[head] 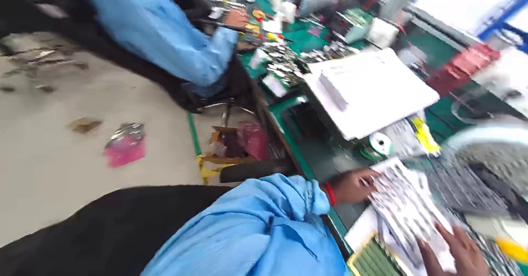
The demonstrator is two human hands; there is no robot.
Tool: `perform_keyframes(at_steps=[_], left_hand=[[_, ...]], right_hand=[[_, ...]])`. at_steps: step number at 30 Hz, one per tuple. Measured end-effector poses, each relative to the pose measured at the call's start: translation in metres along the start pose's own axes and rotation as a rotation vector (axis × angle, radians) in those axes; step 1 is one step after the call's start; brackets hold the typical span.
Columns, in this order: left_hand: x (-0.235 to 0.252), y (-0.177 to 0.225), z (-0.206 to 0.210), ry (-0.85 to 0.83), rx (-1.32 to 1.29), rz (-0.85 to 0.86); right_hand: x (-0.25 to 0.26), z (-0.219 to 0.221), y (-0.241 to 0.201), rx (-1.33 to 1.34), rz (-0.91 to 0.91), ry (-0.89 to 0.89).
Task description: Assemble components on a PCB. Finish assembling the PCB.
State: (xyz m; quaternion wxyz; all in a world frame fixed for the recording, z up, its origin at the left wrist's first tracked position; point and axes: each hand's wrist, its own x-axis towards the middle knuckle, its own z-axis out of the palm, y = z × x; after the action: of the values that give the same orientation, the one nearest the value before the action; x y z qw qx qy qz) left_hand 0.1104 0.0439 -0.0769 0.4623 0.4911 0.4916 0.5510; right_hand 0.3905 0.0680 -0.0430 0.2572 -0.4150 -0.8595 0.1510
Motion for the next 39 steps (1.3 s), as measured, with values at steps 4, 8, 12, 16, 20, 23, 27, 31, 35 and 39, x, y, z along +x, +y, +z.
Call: perform_keyframes(at_steps=[4,8,12,16,20,23,27,31,35,39], left_hand=[[0.004,-0.001,-0.001,0.001,0.005,-0.016],[0.005,-0.007,-0.004,0.016,-0.013,-0.010],[0.005,-0.011,-0.002,0.026,-0.052,0.014],[0.003,-0.008,-0.003,0.032,-0.069,-0.018],[0.003,-0.009,-0.002,0.051,-0.099,-0.007],[0.004,-0.009,-0.003,0.032,-0.125,-0.013],[0.002,-0.011,-0.005,-0.003,-0.144,-0.002],[0.001,-0.008,-0.006,-0.020,-0.134,0.013],[0.001,-0.007,-0.009,-0.022,-0.171,-0.015],[0.001,-0.003,-0.009,-0.005,-0.213,-0.092]], right_hand=[[0.004,0.000,-0.015,0.026,0.157,0.097],[0.020,-0.013,-0.017,0.232,0.338,0.211],[0.054,-0.031,-0.028,0.508,0.496,0.232],[0.096,-0.044,-0.025,0.678,0.602,0.194],[0.109,-0.038,-0.018,0.775,0.677,0.186],[0.088,-0.033,-0.024,0.734,0.688,0.267],[0.037,-0.025,-0.029,0.681,0.752,0.303],[0.003,-0.011,-0.041,0.735,0.808,0.349],[-0.014,-0.003,-0.049,0.737,0.826,0.395],[-0.027,-0.003,-0.054,0.649,0.871,0.342]])
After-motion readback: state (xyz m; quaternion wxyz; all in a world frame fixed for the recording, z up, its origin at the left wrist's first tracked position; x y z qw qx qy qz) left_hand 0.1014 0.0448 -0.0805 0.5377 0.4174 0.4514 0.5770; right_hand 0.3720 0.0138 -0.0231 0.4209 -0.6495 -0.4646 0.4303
